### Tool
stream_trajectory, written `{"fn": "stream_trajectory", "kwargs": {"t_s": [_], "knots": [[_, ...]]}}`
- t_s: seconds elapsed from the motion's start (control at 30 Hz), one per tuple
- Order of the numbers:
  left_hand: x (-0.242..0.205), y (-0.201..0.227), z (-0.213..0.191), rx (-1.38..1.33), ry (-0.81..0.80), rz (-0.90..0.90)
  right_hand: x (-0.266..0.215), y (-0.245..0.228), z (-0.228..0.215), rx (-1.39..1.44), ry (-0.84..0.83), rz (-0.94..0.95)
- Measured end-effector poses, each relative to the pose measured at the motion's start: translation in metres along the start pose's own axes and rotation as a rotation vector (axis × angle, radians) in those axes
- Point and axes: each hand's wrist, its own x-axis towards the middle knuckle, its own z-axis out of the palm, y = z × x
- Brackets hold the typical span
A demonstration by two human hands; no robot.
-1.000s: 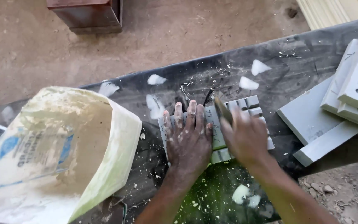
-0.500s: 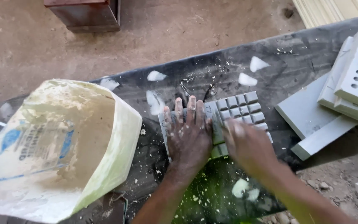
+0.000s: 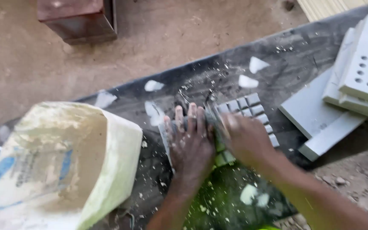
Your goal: Sanding the edges and surface of a decorative tile plaque to smooth it.
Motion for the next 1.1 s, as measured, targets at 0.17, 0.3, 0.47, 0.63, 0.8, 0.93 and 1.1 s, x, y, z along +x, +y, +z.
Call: {"fn": "stream_trajectory", "kwargs": {"t_s": [0.17, 0.3, 0.47, 0.63, 0.8, 0.93, 1.1], "knots": [[0.003, -0.008, 0.019, -0.063, -0.059, 0.018, 0.041, 0.014, -0.008, -0.067, 0.038, -0.094], [0.004, -0.016, -0.012, -0.184, -0.123, 0.033, -0.053, 0.001, -0.013, -0.024, -0.088, -0.026], [0.005, -0.014, -0.001, -0.187, -0.209, -0.001, -0.044, 0.013, 0.008, 0.004, -0.022, 0.009], [0.004, -0.013, -0.001, -0.142, -0.153, -0.029, 0.046, 0.027, 0.008, 0.053, 0.057, 0.013], [0.007, -0.011, -0.009, -0.191, -0.212, -0.058, -0.041, -0.012, -0.018, 0.14, -0.035, 0.22], [0.007, -0.028, 0.035, -0.016, -0.024, 0.022, -0.1, -0.026, -0.042, 0.3, -0.228, 0.275], [0.005, -0.024, 0.043, 0.101, 0.087, 0.062, -0.09, -0.01, -0.088, 0.379, -0.222, 0.794]]}}
